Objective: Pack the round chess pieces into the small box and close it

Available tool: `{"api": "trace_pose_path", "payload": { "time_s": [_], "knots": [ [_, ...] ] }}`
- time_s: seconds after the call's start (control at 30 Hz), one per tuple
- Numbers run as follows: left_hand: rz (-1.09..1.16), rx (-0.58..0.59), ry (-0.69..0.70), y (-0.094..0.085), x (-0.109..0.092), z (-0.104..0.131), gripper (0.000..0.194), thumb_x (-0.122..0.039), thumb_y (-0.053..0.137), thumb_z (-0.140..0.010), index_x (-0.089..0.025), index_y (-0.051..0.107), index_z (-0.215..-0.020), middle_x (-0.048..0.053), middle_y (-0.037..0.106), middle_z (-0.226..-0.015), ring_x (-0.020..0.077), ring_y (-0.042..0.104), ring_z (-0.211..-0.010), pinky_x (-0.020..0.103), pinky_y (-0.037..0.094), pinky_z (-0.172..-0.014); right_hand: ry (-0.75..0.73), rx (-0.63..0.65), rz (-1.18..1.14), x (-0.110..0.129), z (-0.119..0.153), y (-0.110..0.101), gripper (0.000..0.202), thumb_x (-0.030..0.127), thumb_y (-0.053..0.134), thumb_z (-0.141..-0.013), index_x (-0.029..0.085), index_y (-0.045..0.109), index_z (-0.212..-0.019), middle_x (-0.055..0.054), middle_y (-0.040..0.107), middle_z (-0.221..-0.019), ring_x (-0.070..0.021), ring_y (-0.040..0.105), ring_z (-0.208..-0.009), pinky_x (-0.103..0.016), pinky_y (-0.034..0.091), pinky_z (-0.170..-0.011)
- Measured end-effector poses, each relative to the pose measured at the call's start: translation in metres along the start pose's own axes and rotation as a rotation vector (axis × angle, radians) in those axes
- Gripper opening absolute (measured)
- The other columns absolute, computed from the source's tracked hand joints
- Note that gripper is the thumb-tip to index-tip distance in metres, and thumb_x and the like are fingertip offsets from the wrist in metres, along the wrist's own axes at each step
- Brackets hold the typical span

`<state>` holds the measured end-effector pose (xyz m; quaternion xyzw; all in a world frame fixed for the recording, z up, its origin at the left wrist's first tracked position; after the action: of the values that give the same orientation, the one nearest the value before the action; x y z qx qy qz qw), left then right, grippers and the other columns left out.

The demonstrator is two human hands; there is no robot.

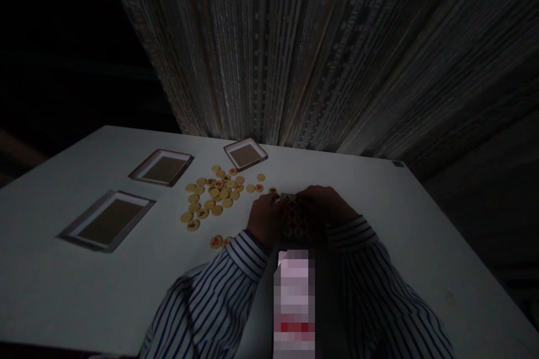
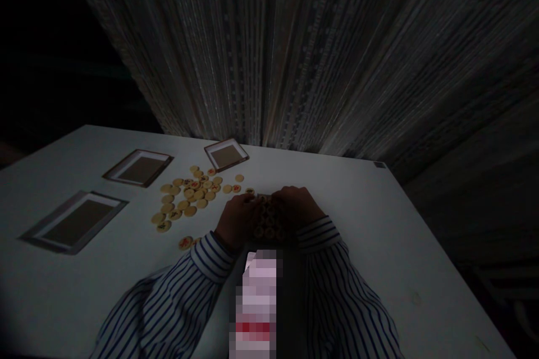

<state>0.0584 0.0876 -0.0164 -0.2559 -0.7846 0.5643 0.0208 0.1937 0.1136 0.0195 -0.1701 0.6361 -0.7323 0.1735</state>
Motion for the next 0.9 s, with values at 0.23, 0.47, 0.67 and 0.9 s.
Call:
{"api": "trace_pose_path", "payload": {
  "time_s": [0.23, 0.47, 0.67, 0.9],
  "knots": [
    [-0.002, -0.038, 0.012, -0.0023, -0.0016, 0.0011, 0.025, -0.026, 0.049, -0.082, -0.024, 0.061, -0.104, 0.008, 0.061, -0.101, 0.0217, 0.055, -0.087, 0.035, 0.045, -0.071, -0.006, -0.017, 0.01, -0.0007, -0.0014, 0.0019, 0.03, 0.028, 0.04, -0.085, 0.025, 0.059, -0.108, -0.006, 0.064, -0.101, -0.0187, 0.058, -0.092, -0.029, 0.041, -0.073],
    [0.004, -0.02, 0.015, -0.001, -0.0005, 0.0012, 0.026, -0.026, 0.049, -0.082, -0.024, 0.061, -0.105, 0.009, 0.06, -0.102, 0.0221, 0.055, -0.089, 0.036, 0.044, -0.072, -0.016, -0.001, 0.038, 0.0023, -0.0011, 0.0009, 0.03, 0.027, 0.04, -0.084, 0.027, 0.06, -0.107, -0.006, 0.065, -0.097, -0.0192, 0.059, -0.088, -0.028, 0.042, -0.069],
    [-0.003, -0.006, 0.013, -0.0023, -0.0014, 0.0012, 0.026, -0.026, 0.049, -0.082, -0.023, 0.061, -0.105, 0.009, 0.061, -0.103, 0.0231, 0.056, -0.089, 0.037, 0.045, -0.072, -0.002, -0.009, 0.008, 0.0032, -0.0004, -0.002, 0.029, 0.024, 0.043, -0.084, 0.026, 0.06, -0.107, -0.006, 0.064, -0.098, -0.0174, 0.058, -0.089, -0.027, 0.041, -0.072],
    [0.003, 0.006, 0.014, -0.0033, -0.0024, 0.0011, 0.026, -0.025, 0.05, -0.082, -0.023, 0.06, -0.105, 0.008, 0.061, -0.104, 0.0229, 0.055, -0.091, 0.037, 0.044, -0.073, 0.01, 0.003, 0.023, 0.0043, 0.0006, -0.0035, 0.029, 0.025, 0.042, -0.085, 0.026, 0.06, -0.108, -0.006, 0.065, -0.099, -0.0179, 0.059, -0.09, -0.027, 0.041, -0.072]
  ]
}}
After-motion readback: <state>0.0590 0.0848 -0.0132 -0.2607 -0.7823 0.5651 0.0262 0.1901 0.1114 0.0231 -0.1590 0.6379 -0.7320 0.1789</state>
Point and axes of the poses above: each hand's wrist, its own z-axis away from the middle knuckle, its own y-axis out of the palm, x = y × z, the point moved 5 cm from there along -z, towards the middle knuckle
